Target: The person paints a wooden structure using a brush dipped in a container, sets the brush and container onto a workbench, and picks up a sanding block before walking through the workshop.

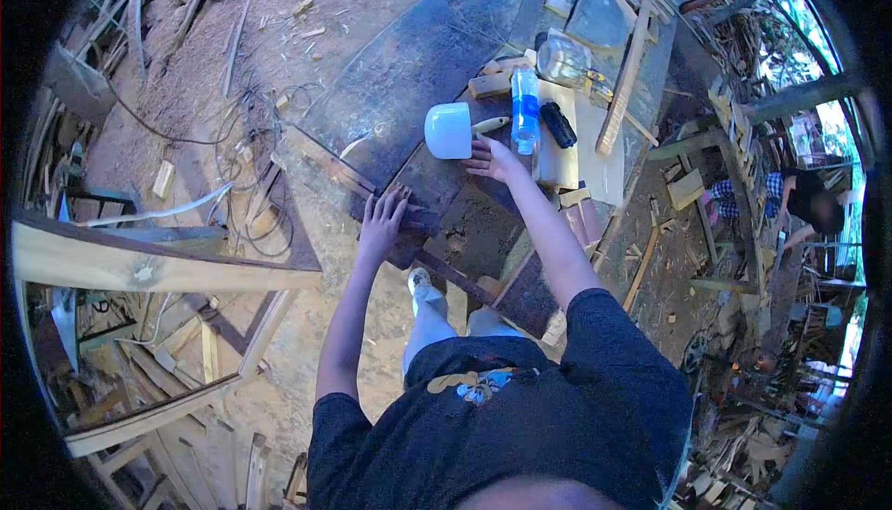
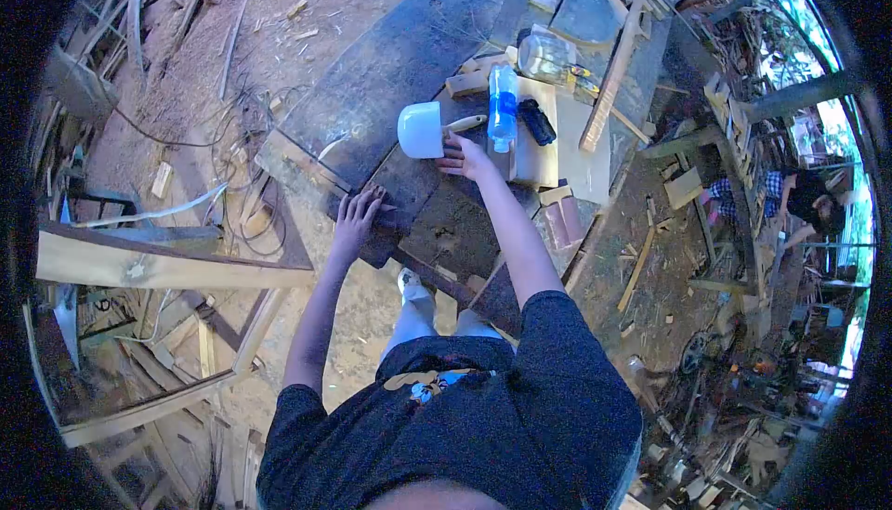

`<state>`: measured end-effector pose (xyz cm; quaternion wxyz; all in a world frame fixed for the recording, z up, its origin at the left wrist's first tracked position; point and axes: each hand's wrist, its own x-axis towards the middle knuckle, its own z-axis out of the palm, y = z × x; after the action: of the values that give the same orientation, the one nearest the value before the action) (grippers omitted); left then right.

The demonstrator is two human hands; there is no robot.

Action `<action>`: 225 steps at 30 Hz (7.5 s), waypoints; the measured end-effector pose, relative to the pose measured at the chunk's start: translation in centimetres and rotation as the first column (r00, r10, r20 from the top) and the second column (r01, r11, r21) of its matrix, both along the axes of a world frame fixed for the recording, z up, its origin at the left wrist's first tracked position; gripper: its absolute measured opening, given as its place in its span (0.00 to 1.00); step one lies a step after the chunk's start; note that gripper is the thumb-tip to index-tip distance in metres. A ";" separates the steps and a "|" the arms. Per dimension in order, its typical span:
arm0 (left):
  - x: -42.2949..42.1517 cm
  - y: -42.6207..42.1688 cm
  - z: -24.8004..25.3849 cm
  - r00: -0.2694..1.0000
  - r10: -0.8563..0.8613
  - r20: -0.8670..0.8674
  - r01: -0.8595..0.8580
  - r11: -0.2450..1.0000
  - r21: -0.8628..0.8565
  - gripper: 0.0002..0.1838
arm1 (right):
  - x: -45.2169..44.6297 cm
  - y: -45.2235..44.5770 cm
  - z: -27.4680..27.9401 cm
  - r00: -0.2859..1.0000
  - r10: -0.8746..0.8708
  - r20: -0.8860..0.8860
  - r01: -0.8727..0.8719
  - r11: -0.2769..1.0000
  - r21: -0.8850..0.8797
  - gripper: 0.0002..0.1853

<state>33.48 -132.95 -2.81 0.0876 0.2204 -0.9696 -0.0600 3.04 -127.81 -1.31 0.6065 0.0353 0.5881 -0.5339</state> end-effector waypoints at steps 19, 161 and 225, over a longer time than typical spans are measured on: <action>-0.2 -0.1 -0.8 0.998 0.006 -0.057 -0.003 0.998 0.059 0.30 | -9.4 7.9 -0.3 -0.062 0.447 -0.892 0.272 0.868 0.416 0.36; -59.4 188.4 14.0 -0.375 -0.922 -0.097 0.654 -0.337 0.677 0.15 | -17.5 168.2 7.4 -0.922 -0.002 0.387 0.030 -0.997 0.066 0.16; -140.8 278.5 18.6 0.682 -0.730 -0.035 0.730 0.683 -0.011 0.20 | -100.1 314.0 16.6 0.472 0.321 -0.821 0.778 0.286 0.559 0.40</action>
<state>-107.35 145.52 15.74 0.0740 -0.1847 -0.9753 -0.0958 -97.05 186.20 15.30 -0.0099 0.2161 0.9673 -0.1323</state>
